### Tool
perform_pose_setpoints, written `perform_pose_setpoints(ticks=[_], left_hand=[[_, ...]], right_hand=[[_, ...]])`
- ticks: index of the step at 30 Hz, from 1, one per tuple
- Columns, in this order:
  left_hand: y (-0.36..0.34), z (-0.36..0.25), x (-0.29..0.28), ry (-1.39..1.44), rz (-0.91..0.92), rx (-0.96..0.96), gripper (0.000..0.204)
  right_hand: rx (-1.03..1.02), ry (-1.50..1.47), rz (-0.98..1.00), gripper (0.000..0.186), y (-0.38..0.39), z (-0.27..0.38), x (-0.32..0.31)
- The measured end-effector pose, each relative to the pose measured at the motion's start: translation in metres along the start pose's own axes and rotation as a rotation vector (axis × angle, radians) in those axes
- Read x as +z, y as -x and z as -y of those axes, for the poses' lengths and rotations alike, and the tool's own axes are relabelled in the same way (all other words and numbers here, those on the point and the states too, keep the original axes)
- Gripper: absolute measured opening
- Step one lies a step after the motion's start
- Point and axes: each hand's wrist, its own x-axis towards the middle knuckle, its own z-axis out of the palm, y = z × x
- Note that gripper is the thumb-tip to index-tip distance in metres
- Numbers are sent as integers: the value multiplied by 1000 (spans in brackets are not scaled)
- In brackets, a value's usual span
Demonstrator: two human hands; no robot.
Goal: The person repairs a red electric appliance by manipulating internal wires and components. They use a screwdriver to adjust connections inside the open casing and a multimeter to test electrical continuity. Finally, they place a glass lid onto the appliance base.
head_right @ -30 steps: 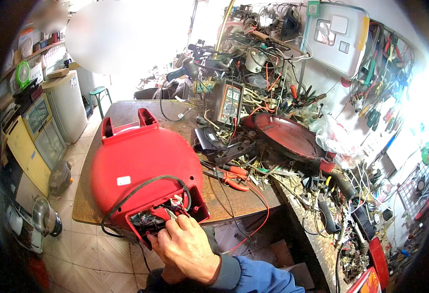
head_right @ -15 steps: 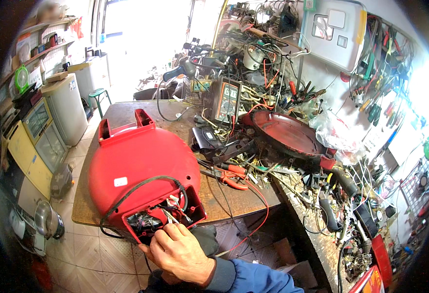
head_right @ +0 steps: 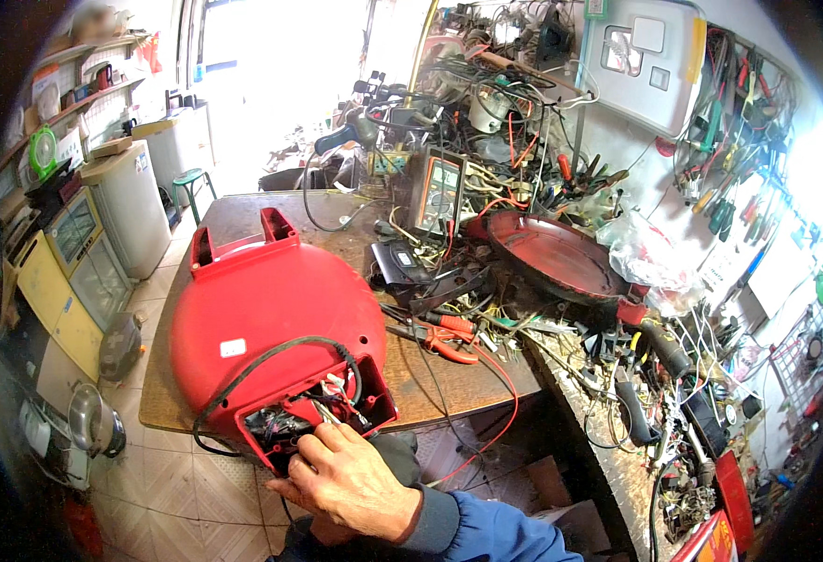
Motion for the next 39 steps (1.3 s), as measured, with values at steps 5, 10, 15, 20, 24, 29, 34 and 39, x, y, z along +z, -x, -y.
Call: perform_pose_setpoints(ticks=[5,10,15,20,24,29,34,39], left_hand=[[0,-1,0,3,0,-11,34],[-1,-1,0,6,-8,-22,33],[-2,-2,2,9,1,-34,33],[-2,-1,3,7,-7,-47,33],[-3,-2,4,7,-6,-55,33],[-5,-3,7,7,-5,-61,33],[-6,-4,8,8,-6,-66,32],[-4,-4,8,3,-11,-74,32]], right_hand=[[-50,6,-102,32,0,-2,6],[-11,-3,-124,34,5,1,8],[-16,-16,-295,44,11,1,12],[-37,-10,-286,37,17,-1,17],[-13,-53,-120,30,10,0,3],[-66,-43,120,26,-3,-7,-18],[-101,55,264,29,-11,-6,-26],[-125,196,400,41,-25,5,-29]])
